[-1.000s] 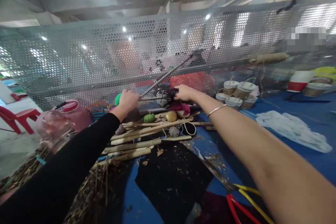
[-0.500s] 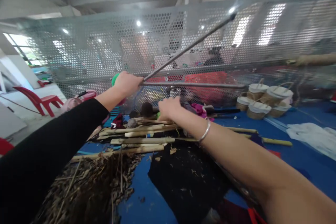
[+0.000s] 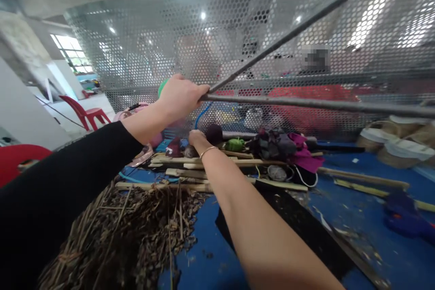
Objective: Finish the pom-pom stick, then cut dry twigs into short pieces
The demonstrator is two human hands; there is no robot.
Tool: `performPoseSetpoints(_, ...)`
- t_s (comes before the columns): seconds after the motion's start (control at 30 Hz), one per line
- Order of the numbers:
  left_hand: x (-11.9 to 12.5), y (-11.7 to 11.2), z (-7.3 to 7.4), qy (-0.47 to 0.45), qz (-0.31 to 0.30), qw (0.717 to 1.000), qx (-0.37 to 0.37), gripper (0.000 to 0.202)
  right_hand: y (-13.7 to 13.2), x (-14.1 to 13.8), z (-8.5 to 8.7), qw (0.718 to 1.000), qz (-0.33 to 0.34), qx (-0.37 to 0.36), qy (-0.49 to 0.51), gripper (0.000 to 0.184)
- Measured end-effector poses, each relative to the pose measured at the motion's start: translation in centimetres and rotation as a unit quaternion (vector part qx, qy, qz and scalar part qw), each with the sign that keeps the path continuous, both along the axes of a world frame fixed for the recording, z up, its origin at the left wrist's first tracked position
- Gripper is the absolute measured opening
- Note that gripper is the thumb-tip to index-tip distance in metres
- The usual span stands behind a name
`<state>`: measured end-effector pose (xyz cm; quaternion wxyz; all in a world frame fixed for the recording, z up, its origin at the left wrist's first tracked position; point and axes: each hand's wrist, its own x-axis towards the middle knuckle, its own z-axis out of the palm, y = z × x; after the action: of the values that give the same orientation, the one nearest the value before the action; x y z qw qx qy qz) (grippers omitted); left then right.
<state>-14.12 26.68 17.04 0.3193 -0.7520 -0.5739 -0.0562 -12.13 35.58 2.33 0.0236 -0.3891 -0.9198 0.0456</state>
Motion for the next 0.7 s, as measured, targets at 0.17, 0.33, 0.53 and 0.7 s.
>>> performPoseSetpoints(0.17, 0.0, 1.3, 0.1, 0.035, 0.002, 0.999, 0.004, 0.021, -3.4, 5.4, 2.4, 0.993, 0.034, 0.097, 0.062, 0.057)
performPoseSetpoints(0.33, 1.7, 2.5, -0.2, 0.050, 0.021, 0.998, -0.023, 0.024, -3.3, 15.4, 3.8, 0.987, -0.059, 0.145, 0.029, 0.031)
performPoseSetpoints(0.53, 5.1, 4.7, -3.9, -0.004, 0.049, 0.993, -0.104, 0.022, -2.7, 22.9, -0.1, 0.983, -0.126, 0.130, -0.008, 0.036)
performPoseSetpoints(0.7, 6.1, 6.5, -8.2, -0.030, 0.049, 0.990, -0.126, 0.022, -3.2, 23.4, -1.8, 0.989, -0.064, 0.131, 0.002, 0.032)
